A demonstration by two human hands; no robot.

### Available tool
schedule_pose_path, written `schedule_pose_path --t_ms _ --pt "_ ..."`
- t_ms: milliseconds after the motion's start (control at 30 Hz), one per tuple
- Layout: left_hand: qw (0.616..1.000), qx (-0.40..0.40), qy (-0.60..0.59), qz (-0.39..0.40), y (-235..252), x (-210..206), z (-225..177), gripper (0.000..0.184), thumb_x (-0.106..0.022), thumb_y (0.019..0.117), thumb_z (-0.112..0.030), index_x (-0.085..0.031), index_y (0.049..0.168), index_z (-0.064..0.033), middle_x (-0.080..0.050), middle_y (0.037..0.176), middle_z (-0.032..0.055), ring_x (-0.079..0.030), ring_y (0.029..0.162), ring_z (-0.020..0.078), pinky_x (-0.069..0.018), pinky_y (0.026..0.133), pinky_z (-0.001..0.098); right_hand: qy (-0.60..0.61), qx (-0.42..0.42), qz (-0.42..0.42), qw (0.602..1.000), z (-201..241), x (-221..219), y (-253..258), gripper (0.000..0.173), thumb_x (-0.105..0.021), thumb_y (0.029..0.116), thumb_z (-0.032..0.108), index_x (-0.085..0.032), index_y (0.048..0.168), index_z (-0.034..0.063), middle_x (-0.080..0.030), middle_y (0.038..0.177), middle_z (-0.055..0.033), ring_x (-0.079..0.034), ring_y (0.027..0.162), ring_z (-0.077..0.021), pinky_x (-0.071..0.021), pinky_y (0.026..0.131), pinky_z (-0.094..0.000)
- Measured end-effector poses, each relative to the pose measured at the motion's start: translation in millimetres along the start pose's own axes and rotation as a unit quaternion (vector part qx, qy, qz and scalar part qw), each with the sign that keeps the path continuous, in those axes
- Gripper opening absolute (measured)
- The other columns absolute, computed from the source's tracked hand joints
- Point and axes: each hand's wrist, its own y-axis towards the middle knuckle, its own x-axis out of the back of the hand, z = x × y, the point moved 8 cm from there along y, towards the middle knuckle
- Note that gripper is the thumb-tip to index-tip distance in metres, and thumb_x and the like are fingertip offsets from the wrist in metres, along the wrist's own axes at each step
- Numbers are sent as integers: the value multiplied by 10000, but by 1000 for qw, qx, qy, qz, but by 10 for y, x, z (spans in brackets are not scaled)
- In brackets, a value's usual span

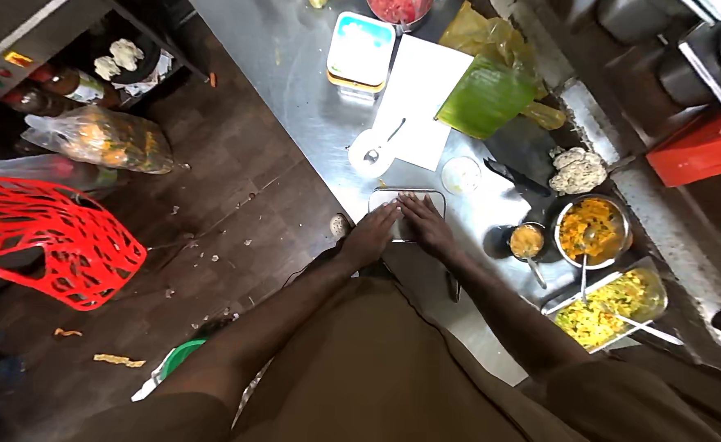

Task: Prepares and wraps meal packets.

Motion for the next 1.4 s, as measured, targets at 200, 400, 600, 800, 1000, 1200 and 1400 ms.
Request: schedule_pose_path --t_ms 200,400,600,800,1000,1200,1400 --pt "998 23 54 16 109 -26 -29 511 -482 1064 -427 -517 1505 -172 -316 1670 54 -294 1536 269 -297 1231 477 166 -351 -243 889 -571 702 -518 260 -712 944 193 -727 1160 50 -707 1174 -104 -681 1073 -185 -579 949 -377" --pt "999 -10 28 40 266 -82 -102 553 -651 969 -312 -525 1473 -125 -247 1700 28 -216 1567 247 -228 1261 519 236 -477 -200 823 -690 385 -708 313 -854 814 216 -768 1086 86 -750 954 -67 -715 827 -167 -612 779 -403" --pt "990 1 95 102 311 -133 -189 677 -586 944 -186 -410 1576 -353 -196 1713 -85 -153 1580 286 -223 1214 629 191 -472 -222 831 -600 413 -634 253 -838 791 150 -763 1025 89 -746 886 -43 -711 794 -147 -613 762 -400" --pt "993 14 77 91 300 -127 -172 552 -511 1019 -342 -430 1564 -366 -218 1704 -106 -156 1581 246 -217 1217 615 181 -448 -167 859 -604 514 -601 159 -791 875 235 -795 992 127 -774 893 -8 -734 807 -127 -618 792 -405" --pt "994 16 66 88 308 -126 -170 529 -538 1029 -361 -453 1552 -360 -234 1702 -88 -176 1576 260 -214 1217 620 401 -435 -194 783 -1075 274 -734 236 -760 940 180 -756 1117 25 -764 971 -94 -739 831 -185 -640 790 -383" --pt "995 23 51 88 307 -101 -182 541 -569 1013 -340 -468 1545 -356 -247 1697 -90 -185 1574 258 -213 1217 620 413 -450 -106 784 -1049 220 -537 242 -849 848 210 -772 1004 42 -755 882 -74 -691 723 -152 -597 671 -347" --pt "994 38 46 93 306 -130 -167 541 -550 1030 -349 -441 1559 -370 -218 1704 -106 -160 1581 244 -196 1227 610 425 -493 -73 756 -1243 175 -373 367 -693 973 436 -756 1115 104 -726 894 -51 -651 658 -134 -571 595 -331"
